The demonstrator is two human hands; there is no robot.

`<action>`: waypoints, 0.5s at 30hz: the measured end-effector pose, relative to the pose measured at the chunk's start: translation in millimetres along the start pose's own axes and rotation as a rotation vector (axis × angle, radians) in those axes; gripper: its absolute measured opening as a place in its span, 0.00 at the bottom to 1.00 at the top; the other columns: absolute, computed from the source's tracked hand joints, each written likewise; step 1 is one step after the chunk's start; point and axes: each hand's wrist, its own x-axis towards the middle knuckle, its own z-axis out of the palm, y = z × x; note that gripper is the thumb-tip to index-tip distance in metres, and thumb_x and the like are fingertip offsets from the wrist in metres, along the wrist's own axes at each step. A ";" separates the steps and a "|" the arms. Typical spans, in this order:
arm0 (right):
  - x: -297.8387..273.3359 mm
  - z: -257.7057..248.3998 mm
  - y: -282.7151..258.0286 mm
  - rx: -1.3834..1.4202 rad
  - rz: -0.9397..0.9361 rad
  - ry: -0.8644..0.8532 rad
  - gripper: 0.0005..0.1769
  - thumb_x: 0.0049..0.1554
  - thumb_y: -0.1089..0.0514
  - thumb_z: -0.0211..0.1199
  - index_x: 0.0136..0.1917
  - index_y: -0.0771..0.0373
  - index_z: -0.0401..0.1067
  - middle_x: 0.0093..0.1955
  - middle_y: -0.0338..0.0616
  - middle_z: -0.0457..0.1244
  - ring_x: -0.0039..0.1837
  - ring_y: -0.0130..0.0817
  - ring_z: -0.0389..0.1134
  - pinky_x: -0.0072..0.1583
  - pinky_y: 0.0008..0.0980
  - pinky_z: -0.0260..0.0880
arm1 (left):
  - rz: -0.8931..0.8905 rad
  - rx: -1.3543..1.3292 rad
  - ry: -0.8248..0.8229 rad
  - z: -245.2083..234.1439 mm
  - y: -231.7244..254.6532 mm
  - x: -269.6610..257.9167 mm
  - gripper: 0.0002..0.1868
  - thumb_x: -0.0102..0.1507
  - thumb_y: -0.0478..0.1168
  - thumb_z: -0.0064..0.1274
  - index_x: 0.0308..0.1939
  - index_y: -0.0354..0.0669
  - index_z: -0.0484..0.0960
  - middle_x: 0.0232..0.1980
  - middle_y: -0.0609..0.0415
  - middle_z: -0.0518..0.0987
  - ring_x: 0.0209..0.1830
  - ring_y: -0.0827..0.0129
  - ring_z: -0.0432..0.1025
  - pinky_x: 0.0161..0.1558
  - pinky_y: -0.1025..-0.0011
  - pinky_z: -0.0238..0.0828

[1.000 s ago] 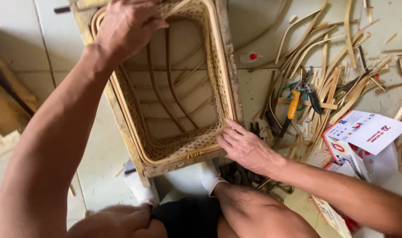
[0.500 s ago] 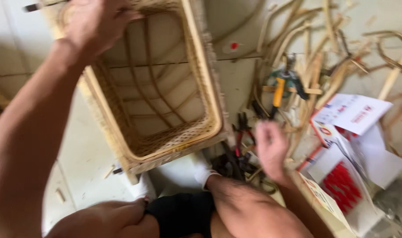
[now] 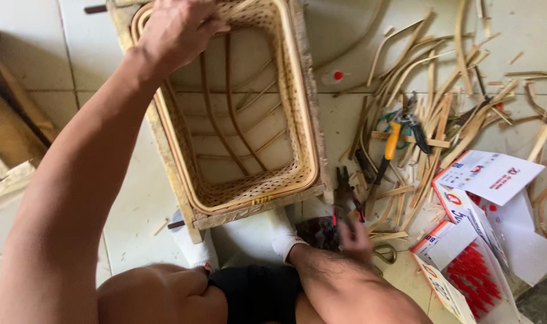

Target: The person weaves a rectangular basket using thin wooden strips. They insert strips into a wooden mold, hammer them into place, trim excess with pliers, and apply glue to secure the frame.

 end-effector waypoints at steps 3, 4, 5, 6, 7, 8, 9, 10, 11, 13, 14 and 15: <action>-36.1 -54.5 -37.8 -0.041 -0.146 -0.084 0.18 0.57 0.52 0.67 0.58 0.63 0.72 0.47 0.50 0.69 0.46 0.46 0.72 0.47 0.41 0.72 | -0.079 -0.073 -0.081 3.3 -3.7 -8.0 0.12 0.73 0.38 0.63 0.37 0.34 0.82 0.27 0.49 0.78 0.25 0.64 0.72 0.30 0.63 0.69; -46.0 -70.3 -56.8 -0.065 -0.311 -0.143 0.19 0.57 0.52 0.67 0.59 0.63 0.72 0.48 0.50 0.69 0.46 0.45 0.72 0.47 0.40 0.72 | -0.088 -0.097 -0.074 3.9 -1.4 -13.5 0.11 0.73 0.37 0.62 0.38 0.34 0.83 0.29 0.50 0.79 0.26 0.65 0.72 0.29 0.65 0.70; -49.6 -82.3 -79.4 -0.083 -0.483 -0.191 0.20 0.57 0.53 0.66 0.59 0.64 0.71 0.50 0.49 0.69 0.47 0.44 0.72 0.46 0.39 0.72 | -0.082 -0.118 -0.060 6.0 -1.1 -9.6 0.10 0.73 0.37 0.61 0.39 0.35 0.83 0.31 0.51 0.80 0.26 0.67 0.73 0.28 0.66 0.71; -51.9 -92.1 -102.6 -0.103 -0.667 -0.247 0.21 0.57 0.53 0.66 0.60 0.65 0.71 0.51 0.49 0.68 0.47 0.42 0.72 0.46 0.39 0.71 | -0.076 -0.139 -0.045 6.5 -0.1 -6.9 0.09 0.73 0.36 0.60 0.40 0.35 0.83 0.34 0.52 0.81 0.27 0.68 0.74 0.28 0.68 0.71; -44.4 -99.1 -127.4 -0.149 -0.863 -0.300 0.22 0.57 0.53 0.66 0.61 0.65 0.71 0.52 0.49 0.68 0.48 0.41 0.73 0.45 0.38 0.71 | -0.094 -0.138 -0.071 6.9 -0.3 -1.6 0.10 0.75 0.37 0.60 0.40 0.36 0.83 0.33 0.51 0.81 0.26 0.68 0.74 0.26 0.68 0.70; -35.0 -101.4 -150.7 -0.197 -1.055 -0.349 0.23 0.57 0.54 0.66 0.62 0.66 0.70 0.54 0.48 0.68 0.48 0.40 0.73 0.45 0.37 0.71 | -0.112 -0.136 -0.096 7.7 0.2 3.6 0.11 0.76 0.38 0.60 0.40 0.36 0.82 0.32 0.51 0.80 0.24 0.68 0.73 0.24 0.68 0.70; -22.9 -97.8 -172.0 -0.248 -1.258 -0.396 0.24 0.57 0.54 0.65 0.63 0.66 0.70 0.55 0.48 0.68 0.48 0.39 0.73 0.44 0.36 0.71 | -0.136 -0.129 -0.121 4.8 -0.1 3.6 0.12 0.77 0.39 0.60 0.40 0.36 0.82 0.31 0.50 0.80 0.23 0.67 0.73 0.22 0.67 0.69; -10.6 -87.7 -190.0 -0.300 -1.414 -0.398 0.25 0.57 0.54 0.65 0.64 0.67 0.69 0.56 0.48 0.68 0.49 0.38 0.73 0.44 0.35 0.71 | -0.107 -0.092 -0.088 4.3 -1.0 6.9 0.12 0.76 0.38 0.61 0.39 0.36 0.81 0.31 0.49 0.80 0.23 0.66 0.73 0.23 0.66 0.68; -6.0 -76.7 -201.3 -0.340 -1.536 -0.396 0.25 0.57 0.55 0.65 0.65 0.67 0.69 0.58 0.47 0.68 0.49 0.37 0.73 0.43 0.34 0.71 | -0.088 -0.061 -0.068 4.1 1.2 2.5 0.13 0.74 0.38 0.61 0.38 0.35 0.80 0.32 0.48 0.80 0.24 0.64 0.73 0.23 0.64 0.68; -0.7 -55.7 -207.8 -0.404 -1.641 -0.421 0.27 0.56 0.53 0.67 0.64 0.69 0.69 0.58 0.49 0.69 0.47 0.38 0.73 0.38 0.36 0.69 | -0.073 -0.093 -0.036 4.1 5.2 -8.4 0.10 0.74 0.36 0.59 0.39 0.34 0.80 0.33 0.48 0.81 0.26 0.64 0.73 0.25 0.64 0.69; -2.0 -47.8 -204.5 -0.437 -1.612 -0.471 0.27 0.55 0.53 0.69 0.63 0.70 0.69 0.56 0.49 0.70 0.44 0.39 0.73 0.35 0.36 0.68 | -0.078 -0.155 -0.022 5.4 9.4 -14.6 0.08 0.74 0.33 0.56 0.40 0.34 0.81 0.34 0.49 0.81 0.27 0.65 0.74 0.26 0.65 0.70; 5.9 -38.6 -205.8 -0.473 -1.597 -0.481 0.27 0.55 0.52 0.70 0.61 0.70 0.70 0.54 0.49 0.71 0.42 0.39 0.72 0.33 0.37 0.68 | -0.053 -0.203 0.005 4.0 2.6 -2.4 0.07 0.75 0.31 0.53 0.42 0.34 0.82 0.35 0.50 0.82 0.28 0.66 0.75 0.27 0.66 0.72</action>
